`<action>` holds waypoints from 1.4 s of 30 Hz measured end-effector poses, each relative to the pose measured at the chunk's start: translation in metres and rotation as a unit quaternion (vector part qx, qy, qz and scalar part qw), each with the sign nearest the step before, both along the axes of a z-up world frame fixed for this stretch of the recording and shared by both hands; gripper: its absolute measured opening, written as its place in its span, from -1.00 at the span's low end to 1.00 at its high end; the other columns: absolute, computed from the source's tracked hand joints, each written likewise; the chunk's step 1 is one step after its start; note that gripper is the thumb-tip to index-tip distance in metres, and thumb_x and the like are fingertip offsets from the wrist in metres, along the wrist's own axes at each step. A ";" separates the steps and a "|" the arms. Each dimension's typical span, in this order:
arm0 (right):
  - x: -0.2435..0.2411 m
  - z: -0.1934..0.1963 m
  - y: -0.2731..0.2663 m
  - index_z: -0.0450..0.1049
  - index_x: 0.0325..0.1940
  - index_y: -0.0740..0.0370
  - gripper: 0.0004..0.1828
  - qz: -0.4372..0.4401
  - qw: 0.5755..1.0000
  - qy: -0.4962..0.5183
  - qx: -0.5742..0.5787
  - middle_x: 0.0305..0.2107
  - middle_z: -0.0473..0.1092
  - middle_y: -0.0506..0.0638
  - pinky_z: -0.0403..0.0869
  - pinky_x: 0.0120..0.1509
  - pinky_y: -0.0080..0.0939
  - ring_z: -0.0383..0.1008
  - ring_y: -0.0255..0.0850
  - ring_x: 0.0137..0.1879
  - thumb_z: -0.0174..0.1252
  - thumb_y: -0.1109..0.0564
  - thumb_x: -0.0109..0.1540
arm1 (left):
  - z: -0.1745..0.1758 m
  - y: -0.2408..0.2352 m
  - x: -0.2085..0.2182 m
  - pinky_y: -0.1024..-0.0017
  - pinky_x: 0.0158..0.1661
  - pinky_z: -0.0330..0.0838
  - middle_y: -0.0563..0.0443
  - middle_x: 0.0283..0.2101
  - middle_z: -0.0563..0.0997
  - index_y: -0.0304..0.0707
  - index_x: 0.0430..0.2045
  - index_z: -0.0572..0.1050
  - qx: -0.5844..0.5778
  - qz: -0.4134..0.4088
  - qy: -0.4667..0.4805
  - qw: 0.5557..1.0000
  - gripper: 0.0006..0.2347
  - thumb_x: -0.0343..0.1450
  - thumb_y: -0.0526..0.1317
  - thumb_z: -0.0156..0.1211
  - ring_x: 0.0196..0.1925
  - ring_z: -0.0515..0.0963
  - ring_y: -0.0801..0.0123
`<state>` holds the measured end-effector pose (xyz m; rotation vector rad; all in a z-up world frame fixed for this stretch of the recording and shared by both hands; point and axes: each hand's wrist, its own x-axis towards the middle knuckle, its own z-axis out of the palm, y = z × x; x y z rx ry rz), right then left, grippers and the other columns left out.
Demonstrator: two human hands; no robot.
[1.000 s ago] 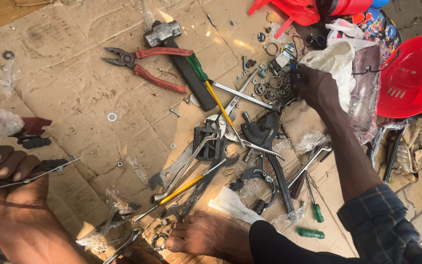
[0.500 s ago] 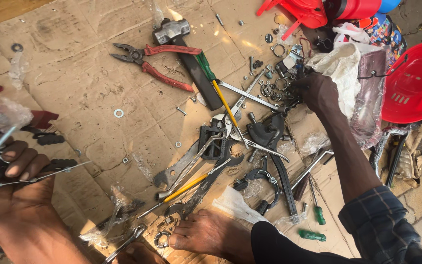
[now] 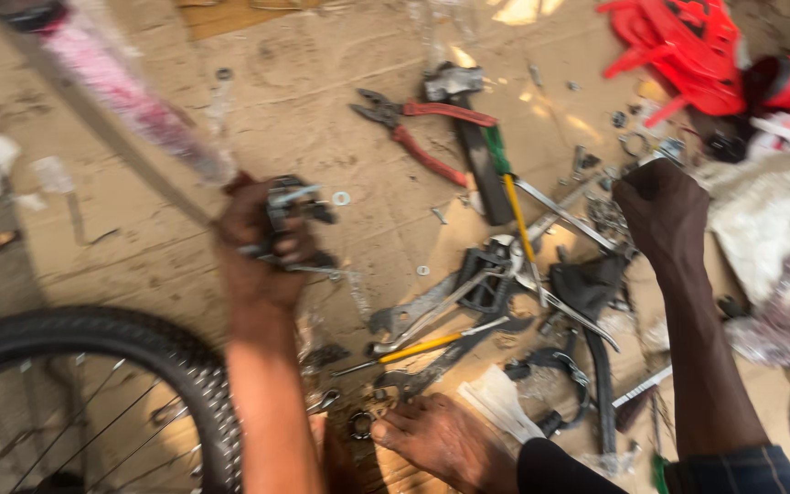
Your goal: The person assembles a bicycle by attaching a wheel to the frame and installing brake components. They use wrenches and other tools to tighten bolts and secure parts.
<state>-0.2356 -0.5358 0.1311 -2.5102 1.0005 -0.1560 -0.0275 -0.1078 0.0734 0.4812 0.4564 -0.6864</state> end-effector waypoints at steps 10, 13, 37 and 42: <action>0.117 0.024 0.216 0.62 0.00 0.29 -0.76 0.165 0.900 -0.180 0.361 -0.18 0.59 0.01 0.54 0.05 -0.37 0.57 -0.35 -0.07 0.34 0.28 0.24 | -0.007 -0.062 -0.026 0.57 -0.70 0.17 -0.03 -0.60 0.48 -0.39 -0.48 0.43 -0.162 -0.043 -0.005 0.986 -0.81 0.47 -0.22 0.05 -0.71 0.36 0.47; 0.121 0.021 0.214 0.64 -0.04 0.30 -0.78 0.162 0.905 -0.183 0.347 -0.20 0.62 0.01 0.55 0.02 -0.37 0.58 -0.35 -0.10 0.35 0.28 0.22 | -0.006 -0.057 -0.027 0.57 -0.73 0.16 -0.03 -0.61 0.49 -0.38 -0.48 0.43 -0.148 -0.061 0.013 0.987 -0.82 0.48 -0.24 0.04 -0.74 0.35 0.47; 0.118 0.015 0.205 0.60 -0.06 0.32 -0.81 0.255 0.908 -0.128 0.307 -0.31 0.59 0.05 0.57 -0.10 -0.29 0.61 -0.31 -0.21 0.31 0.29 0.23 | -0.003 -0.074 -0.049 0.55 -0.54 0.43 -0.01 -0.48 0.61 -0.32 -0.24 0.52 -0.066 -0.069 -0.048 0.994 -0.70 0.59 -0.02 0.03 -0.57 0.56 0.43; 0.113 0.003 0.204 0.52 -0.04 0.33 -0.80 0.217 0.861 -0.186 0.421 -0.25 0.55 0.05 0.60 -0.02 -0.31 0.59 -0.33 -0.13 0.30 0.24 0.26 | 0.006 -0.072 -0.044 0.53 -0.53 0.44 0.06 -0.49 0.60 -0.26 -0.22 0.52 -0.048 -0.115 -0.041 0.991 -0.68 0.57 0.04 0.00 -0.57 0.57 0.43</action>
